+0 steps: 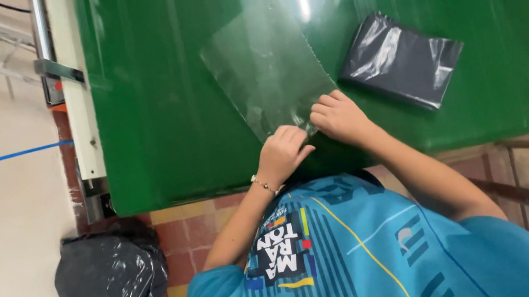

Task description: Packaging black plastic sheets into clear plastic bags at a workstation with a conveyor belt.

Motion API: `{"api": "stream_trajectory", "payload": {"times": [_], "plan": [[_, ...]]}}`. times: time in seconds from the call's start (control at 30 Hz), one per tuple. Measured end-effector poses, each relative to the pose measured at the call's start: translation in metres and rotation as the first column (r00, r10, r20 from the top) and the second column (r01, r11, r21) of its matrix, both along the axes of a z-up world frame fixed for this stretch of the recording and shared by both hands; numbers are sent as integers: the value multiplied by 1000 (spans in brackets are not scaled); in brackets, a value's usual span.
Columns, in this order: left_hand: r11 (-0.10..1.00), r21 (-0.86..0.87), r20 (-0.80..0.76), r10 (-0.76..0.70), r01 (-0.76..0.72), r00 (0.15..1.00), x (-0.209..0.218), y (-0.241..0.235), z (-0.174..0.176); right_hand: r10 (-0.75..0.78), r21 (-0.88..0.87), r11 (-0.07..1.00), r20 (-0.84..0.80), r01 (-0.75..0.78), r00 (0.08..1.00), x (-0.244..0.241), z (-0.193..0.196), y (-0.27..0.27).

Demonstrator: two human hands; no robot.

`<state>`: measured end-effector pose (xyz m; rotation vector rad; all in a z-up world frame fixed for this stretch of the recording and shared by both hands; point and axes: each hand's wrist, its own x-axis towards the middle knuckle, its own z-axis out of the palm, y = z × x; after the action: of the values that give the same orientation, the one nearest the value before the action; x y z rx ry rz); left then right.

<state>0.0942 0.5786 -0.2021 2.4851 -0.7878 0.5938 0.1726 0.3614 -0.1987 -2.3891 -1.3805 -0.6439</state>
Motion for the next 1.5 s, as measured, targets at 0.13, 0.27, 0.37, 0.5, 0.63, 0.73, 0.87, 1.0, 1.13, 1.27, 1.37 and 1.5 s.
{"api": "stream_trajectory", "payload": {"times": [0.13, 0.27, 0.37, 0.5, 0.63, 0.73, 0.87, 1.0, 1.13, 1.27, 1.37, 1.5], "plan": [[996, 72, -386, 73, -49, 919, 9, -17, 27, 25, -76, 996, -213, -42, 977, 9, -7, -13], [993, 99, -657, 119, -71, 745, 28, -25, 24, 14, -87, 995, -381, -51, 924, 8, -3, -17], [991, 124, -699, 123, -50, 704, 41, -27, 4, 12, -70, 996, -449, -49, 894, 7, -4, -25], [978, 204, -632, 172, -52, 755, 47, -30, -16, -11, -2, 1000, -465, 11, 885, 6, -6, -32], [983, 166, -675, 167, -73, 718, 51, -32, -14, -42, 54, 996, -490, 78, 871, 4, -21, -33], [985, 159, -726, 164, -69, 668, 55, -31, 5, -65, 78, 989, -512, 122, 856, 0, -22, -32], [983, 154, -878, 181, -98, 443, 65, -25, 32, -113, 109, 983, -271, 147, 956, -16, -4, -27], [988, 144, -911, 157, -63, 383, 70, -20, 22, -174, 137, 977, 58, 165, 983, -33, 4, -17], [990, 128, -920, 139, -54, 366, 72, -17, 20, -131, 124, 986, 136, 114, 982, -27, -7, -13], [985, 123, -889, 163, -119, 427, 74, -17, 15, -14, 92, 996, 245, -9, 969, -27, 2, -13], [968, 61, -819, 187, -241, 542, 67, -17, 10, 3, 43, 999, 248, -14, 969, -32, -4, -16], [978, 6, -385, 194, -208, 902, 45, -32, 15, -135, 34, 991, 149, 131, 980, -48, 13, -14]]}}
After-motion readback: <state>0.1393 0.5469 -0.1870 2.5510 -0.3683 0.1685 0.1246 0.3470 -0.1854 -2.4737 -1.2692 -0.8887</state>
